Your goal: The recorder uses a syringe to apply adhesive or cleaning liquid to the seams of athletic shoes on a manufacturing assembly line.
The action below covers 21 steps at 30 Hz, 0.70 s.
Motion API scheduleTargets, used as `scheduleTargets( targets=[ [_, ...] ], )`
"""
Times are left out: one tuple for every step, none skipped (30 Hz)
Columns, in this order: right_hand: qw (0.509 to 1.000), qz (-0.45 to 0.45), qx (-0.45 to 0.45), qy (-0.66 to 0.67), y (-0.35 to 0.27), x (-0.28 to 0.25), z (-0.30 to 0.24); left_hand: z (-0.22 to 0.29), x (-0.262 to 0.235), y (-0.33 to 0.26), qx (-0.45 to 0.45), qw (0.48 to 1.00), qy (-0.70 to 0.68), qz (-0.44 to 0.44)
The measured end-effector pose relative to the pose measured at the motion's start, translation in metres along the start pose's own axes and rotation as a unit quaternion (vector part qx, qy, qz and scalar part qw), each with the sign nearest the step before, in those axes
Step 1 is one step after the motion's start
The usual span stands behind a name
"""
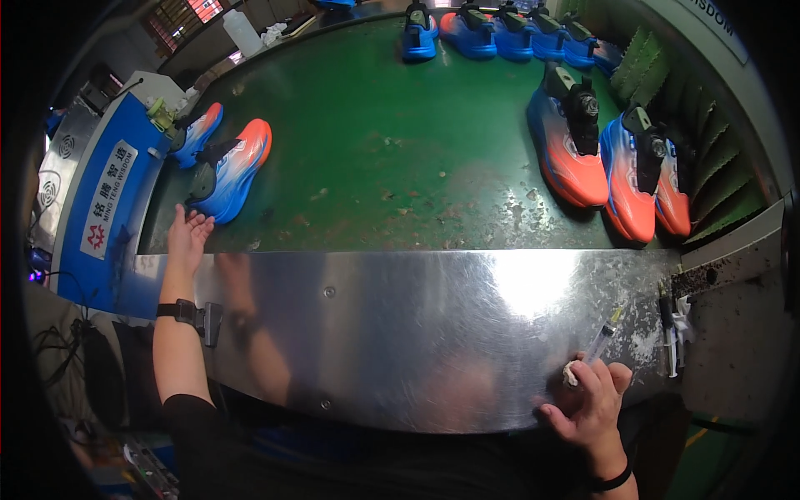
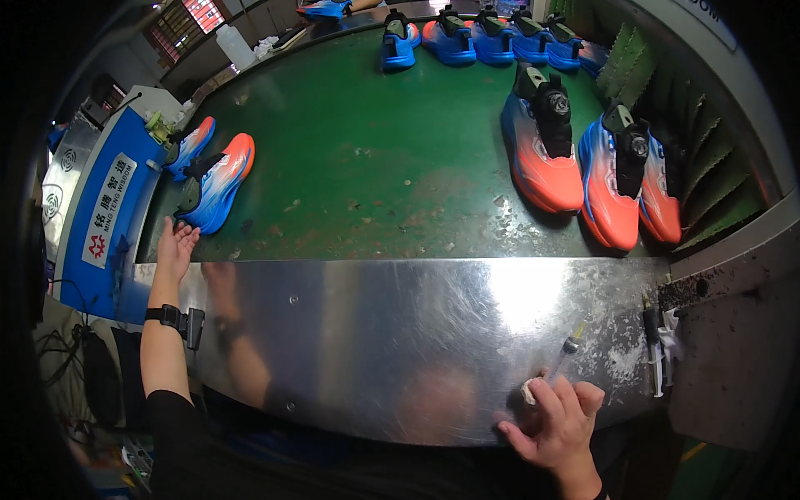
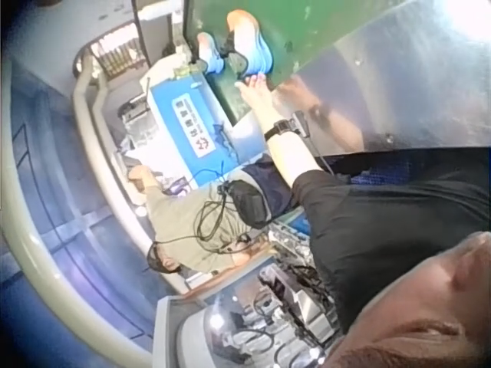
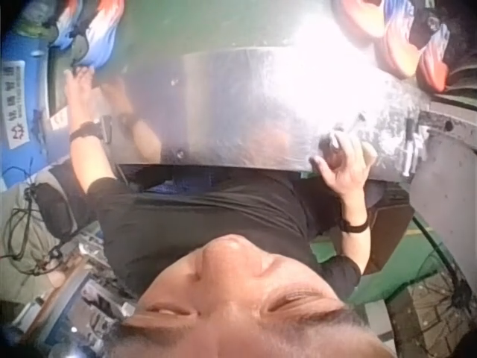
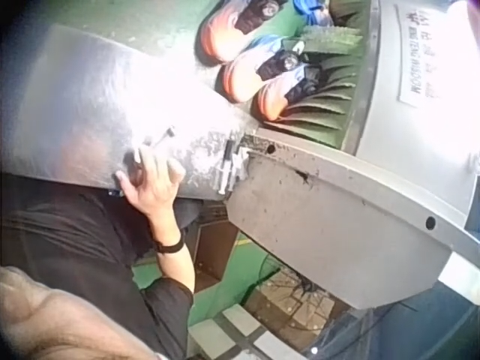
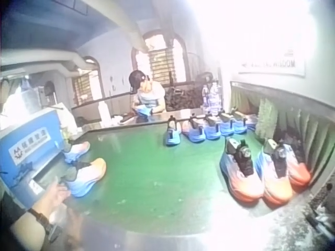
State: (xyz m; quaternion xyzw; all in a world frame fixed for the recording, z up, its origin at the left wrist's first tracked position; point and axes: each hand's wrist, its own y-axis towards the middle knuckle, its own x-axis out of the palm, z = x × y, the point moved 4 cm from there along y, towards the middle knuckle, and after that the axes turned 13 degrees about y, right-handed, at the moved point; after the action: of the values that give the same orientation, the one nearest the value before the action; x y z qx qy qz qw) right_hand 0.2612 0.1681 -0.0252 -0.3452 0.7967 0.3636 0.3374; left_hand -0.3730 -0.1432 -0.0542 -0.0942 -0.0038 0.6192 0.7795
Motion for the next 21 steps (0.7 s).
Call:
scheduleTargets(
  targets=[
    [1.0, 0.001, 0.003, 0.002, 0.0, 0.0, 0.001, 0.001, 0.0, 0.005, 0.001, 1.0, 0.003, 0.0],
    [1.0, 0.002, 0.007, 0.004, 0.0, 0.0, 0.001, 0.0, -0.001, 0.009, -0.005, 1.0, -0.008, 0.003],
    [1.0, 0.002, 0.01, 0.006, -0.001, 0.001, 0.002, -0.001, 0.0, 0.012, 0.0, 1.0, -0.019, -0.006],
    [1.0, 0.007, 0.007, 0.0, -0.001, 0.001, 0.002, -0.003, -0.001, 0.014, -0.012, 1.0, -0.017, 0.003],
    [1.0, 0.015, 0.007, -0.004, -0.001, 0.0, 0.002, -0.004, 0.0, 0.015, -0.014, 0.999, -0.039, -0.006],
    [1.0, 0.014, 0.005, -0.005, -0.001, 0.0, 0.002, -0.005, 0.001, 0.015, -0.023, 0.998, -0.059, 0.004],
    [1.0, 0.016, 0.007, -0.006, -0.001, -0.001, 0.001, -0.002, 0.005, 0.014, -0.012, 0.998, -0.06, -0.017],
    [1.0, 0.018, 0.007, -0.009, -0.001, -0.002, 0.001, -0.001, 0.009, 0.011, -0.019, 0.996, -0.085, -0.003],
    [1.0, 0.021, 0.008, -0.009, 0.0, -0.003, 0.0, 0.0, 0.013, 0.006, -0.035, 0.994, -0.105, 0.027],
    [1.0, 0.019, 0.006, -0.007, 0.0, -0.003, -0.001, 0.006, 0.022, -0.001, -0.024, 0.993, -0.113, 0.008],
    [1.0, 0.022, 0.006, -0.003, 0.001, -0.005, -0.001, 0.011, 0.033, -0.01, -0.023, 0.995, -0.09, -0.019],
    [1.0, 0.02, 0.002, -0.009, 0.001, -0.005, -0.002, 0.018, 0.045, -0.02, -0.021, 0.997, -0.062, -0.043],
    [1.0, 0.023, -0.002, -0.005, 0.001, -0.006, -0.003, 0.025, 0.057, -0.032, -0.019, 0.996, -0.071, -0.052],
    [1.0, 0.03, -0.002, 0.0, 0.001, -0.007, -0.003, 0.033, 0.075, -0.044, 0.012, 0.995, -0.035, -0.096],
    [0.999, 0.028, 0.007, -0.013, 0.0, -0.008, -0.003, 0.04, 0.096, -0.058, 0.046, 0.987, 0.0, -0.154],
    [1.0, 0.021, 0.003, -0.007, -0.001, -0.008, -0.002, 0.046, 0.111, -0.074, 0.08, 0.984, 0.039, -0.153],
    [1.0, 0.02, 0.003, -0.002, -0.002, -0.009, 0.001, 0.053, 0.121, -0.09, 0.081, 0.985, 0.051, -0.146],
    [1.0, 0.024, 0.012, -0.003, -0.005, -0.01, 0.003, 0.06, 0.133, -0.109, 0.106, 0.977, 0.05, -0.18],
    [1.0, 0.023, 0.011, -0.004, -0.007, -0.011, 0.004, 0.065, 0.142, -0.129, 0.103, 0.975, 0.036, -0.193],
    [1.0, 0.017, 0.016, -0.004, -0.009, -0.011, 0.007, 0.071, 0.15, -0.149, 0.102, 0.971, 0.018, -0.215],
    [1.0, 0.021, 0.013, 0.001, -0.011, -0.012, 0.009, 0.074, 0.154, -0.171, 0.118, 0.969, 0.033, -0.213]
  ],
)
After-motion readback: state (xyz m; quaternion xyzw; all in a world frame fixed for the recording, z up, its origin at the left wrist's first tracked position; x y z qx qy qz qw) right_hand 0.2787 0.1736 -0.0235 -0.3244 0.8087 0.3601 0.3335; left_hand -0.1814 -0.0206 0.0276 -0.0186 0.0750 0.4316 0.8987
